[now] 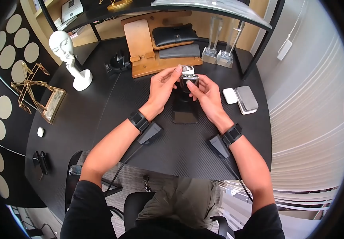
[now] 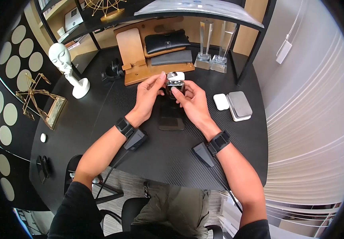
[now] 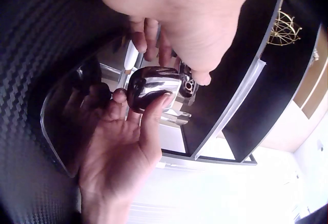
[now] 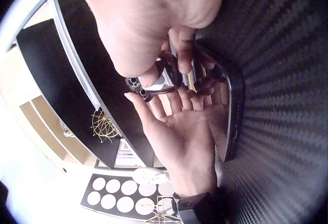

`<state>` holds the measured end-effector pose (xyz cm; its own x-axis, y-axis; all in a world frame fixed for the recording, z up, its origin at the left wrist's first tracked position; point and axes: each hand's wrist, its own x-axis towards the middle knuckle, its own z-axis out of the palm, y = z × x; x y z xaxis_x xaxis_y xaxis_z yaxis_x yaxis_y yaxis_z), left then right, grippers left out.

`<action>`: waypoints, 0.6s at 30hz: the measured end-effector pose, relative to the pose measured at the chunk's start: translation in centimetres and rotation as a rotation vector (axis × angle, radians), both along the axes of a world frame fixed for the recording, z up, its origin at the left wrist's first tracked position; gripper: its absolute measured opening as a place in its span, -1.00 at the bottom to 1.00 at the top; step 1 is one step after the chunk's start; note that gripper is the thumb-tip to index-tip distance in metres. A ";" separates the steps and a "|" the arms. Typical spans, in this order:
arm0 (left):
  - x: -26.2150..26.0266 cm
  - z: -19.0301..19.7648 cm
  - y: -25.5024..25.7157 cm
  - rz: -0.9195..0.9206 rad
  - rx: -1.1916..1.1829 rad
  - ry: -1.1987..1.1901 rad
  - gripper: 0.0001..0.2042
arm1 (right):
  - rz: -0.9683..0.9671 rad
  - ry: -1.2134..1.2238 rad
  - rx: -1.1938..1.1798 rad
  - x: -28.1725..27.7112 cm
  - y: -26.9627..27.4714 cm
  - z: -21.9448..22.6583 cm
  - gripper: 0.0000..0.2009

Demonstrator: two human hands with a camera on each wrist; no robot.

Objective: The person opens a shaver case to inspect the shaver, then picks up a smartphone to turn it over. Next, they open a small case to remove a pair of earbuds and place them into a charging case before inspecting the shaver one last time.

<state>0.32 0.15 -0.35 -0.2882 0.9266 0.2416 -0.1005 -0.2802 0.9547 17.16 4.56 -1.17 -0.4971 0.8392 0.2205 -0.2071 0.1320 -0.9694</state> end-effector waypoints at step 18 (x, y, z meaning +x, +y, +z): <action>0.3 0.3 -0.3 -0.145 -0.015 0.071 -0.69 | 0.005 -0.027 0.011 0.1 -0.1 0.1 -0.69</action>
<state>0.65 -0.15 -0.04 -0.1339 0.9609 0.2424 -0.0714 -0.2533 0.9647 17.23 4.45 -1.03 -0.5075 0.8340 0.2163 -0.1813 0.1421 -0.9731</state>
